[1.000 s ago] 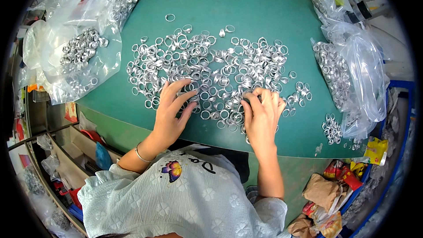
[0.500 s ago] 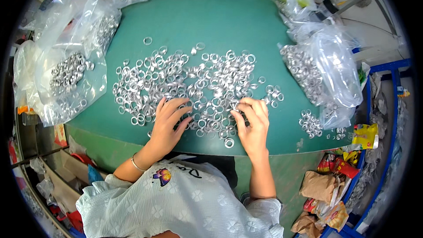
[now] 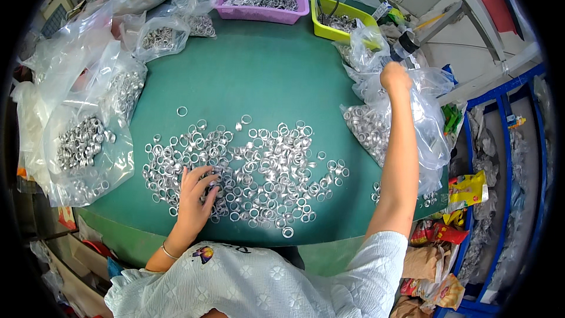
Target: The person sorts small metal rings on a green work surface and places them into clear plastic bags.
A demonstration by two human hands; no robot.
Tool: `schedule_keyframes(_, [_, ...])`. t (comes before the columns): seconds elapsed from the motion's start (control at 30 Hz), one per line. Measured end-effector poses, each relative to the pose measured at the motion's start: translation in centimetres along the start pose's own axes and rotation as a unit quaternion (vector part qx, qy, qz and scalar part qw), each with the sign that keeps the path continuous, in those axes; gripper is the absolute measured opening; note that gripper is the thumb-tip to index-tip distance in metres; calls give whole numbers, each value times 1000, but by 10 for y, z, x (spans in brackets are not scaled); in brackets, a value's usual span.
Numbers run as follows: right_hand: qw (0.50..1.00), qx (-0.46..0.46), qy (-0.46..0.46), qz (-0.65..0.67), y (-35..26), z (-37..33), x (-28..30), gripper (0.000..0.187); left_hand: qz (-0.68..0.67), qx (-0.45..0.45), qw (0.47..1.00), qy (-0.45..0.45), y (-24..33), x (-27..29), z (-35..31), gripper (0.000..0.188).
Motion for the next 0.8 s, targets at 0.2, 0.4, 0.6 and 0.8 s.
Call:
schedule_keyframes(0.2, [989,82,-40,-121,39,61,-72,29,-22,6,1000,-9,-15,0,7,27])
schedule_keyframes(0.4, [986,121,-60,101,42,70,-89,28,-44,8,999,-19,-17,1,12,26])
schedule_keyframes(0.6, [981,186,-18,44,-17,-29,-54,35,23,-13,997,-79,-18,-6,6,34])
schedule_keyframes(0.8, [928,265,209,160,-80,-161,17,37,48,-25,992,-110,-22,-16,-3,40])
Point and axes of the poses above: each hand's wrist, its own z-axis towards the middle knuckle, its own x-axis out of the back of the hand, y = z × x, the point moved 10 cm from there along z, towards the middle knuckle, and after that the axes turned 1 degree about -x, right-handed, at the moved point
